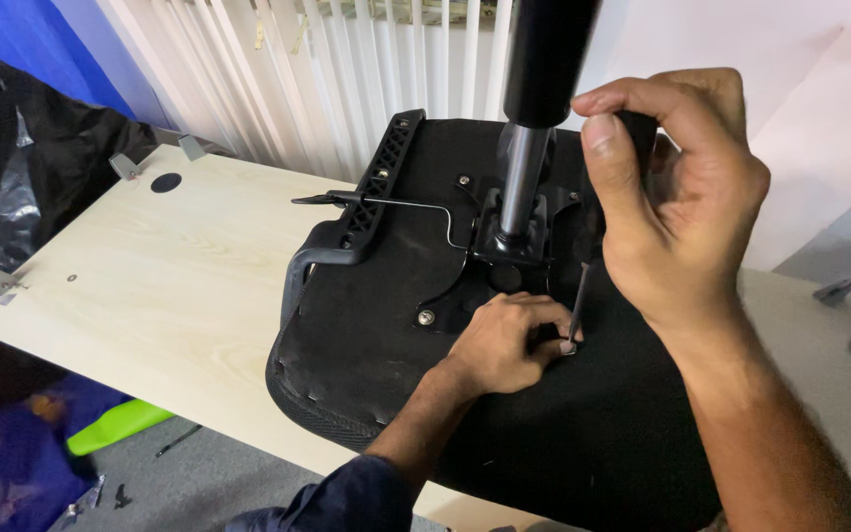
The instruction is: The person uses a screwdriver to tighten screws on the underside of an office chair seat, securing the seat to the gas lift mechanism.
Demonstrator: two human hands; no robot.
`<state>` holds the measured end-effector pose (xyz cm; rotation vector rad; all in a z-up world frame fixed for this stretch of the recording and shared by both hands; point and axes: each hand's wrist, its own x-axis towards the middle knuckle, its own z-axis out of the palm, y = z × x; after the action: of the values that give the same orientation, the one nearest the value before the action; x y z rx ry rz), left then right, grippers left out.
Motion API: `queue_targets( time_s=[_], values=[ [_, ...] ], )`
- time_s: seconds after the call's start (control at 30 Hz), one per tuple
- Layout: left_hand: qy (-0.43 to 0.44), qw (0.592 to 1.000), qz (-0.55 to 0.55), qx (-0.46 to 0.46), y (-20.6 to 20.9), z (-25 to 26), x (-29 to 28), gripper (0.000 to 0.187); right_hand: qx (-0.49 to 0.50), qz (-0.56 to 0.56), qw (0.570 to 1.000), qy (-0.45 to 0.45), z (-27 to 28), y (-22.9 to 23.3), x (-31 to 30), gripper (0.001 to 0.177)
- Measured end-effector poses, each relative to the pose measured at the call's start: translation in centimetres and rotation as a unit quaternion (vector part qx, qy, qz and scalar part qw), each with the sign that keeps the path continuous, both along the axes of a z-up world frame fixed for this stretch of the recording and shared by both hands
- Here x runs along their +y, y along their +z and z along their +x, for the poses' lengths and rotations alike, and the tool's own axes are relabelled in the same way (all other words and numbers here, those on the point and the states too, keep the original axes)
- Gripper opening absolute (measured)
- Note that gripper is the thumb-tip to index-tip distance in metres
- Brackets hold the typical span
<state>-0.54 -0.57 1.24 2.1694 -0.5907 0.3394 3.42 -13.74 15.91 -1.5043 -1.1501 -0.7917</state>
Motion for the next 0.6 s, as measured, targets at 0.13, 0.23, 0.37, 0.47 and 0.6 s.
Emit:
queue_targets(
  time_s=[0.13, 0.23, 0.37, 0.47, 0.6],
  values=[
    [0.003, 1.0, 0.0, 0.021, 0.2, 0.0, -0.1, 0.009, 0.082, 0.01, 0.996, -0.026, -0.6, 0.5, -0.5, 0.018],
    [0.006, 1.0, -0.004, 0.026, 0.2, -0.1, -0.1, 0.011, 0.043, 0.009, 0.999, -0.023, -0.6, 0.6, -0.7, 0.022],
    [0.009, 0.998, -0.008, 0.068, 0.5, -0.2, 0.1, 0.01, 0.046, 0.021, 0.999, 0.007, -0.2, 0.2, -0.8, 0.018],
    [0.007, 0.996, -0.003, 0.092, 0.5, -0.1, 0.0, 0.01, 0.041, 0.029, 0.998, 0.039, 0.1, -0.2, -1.2, 0.015],
    [-0.001, 0.997, -0.01, 0.072, 0.5, -0.1, 0.1, 0.01, 0.081, 0.046, 0.994, 0.059, 0.1, -0.1, -1.8, 0.023]
  ],
)
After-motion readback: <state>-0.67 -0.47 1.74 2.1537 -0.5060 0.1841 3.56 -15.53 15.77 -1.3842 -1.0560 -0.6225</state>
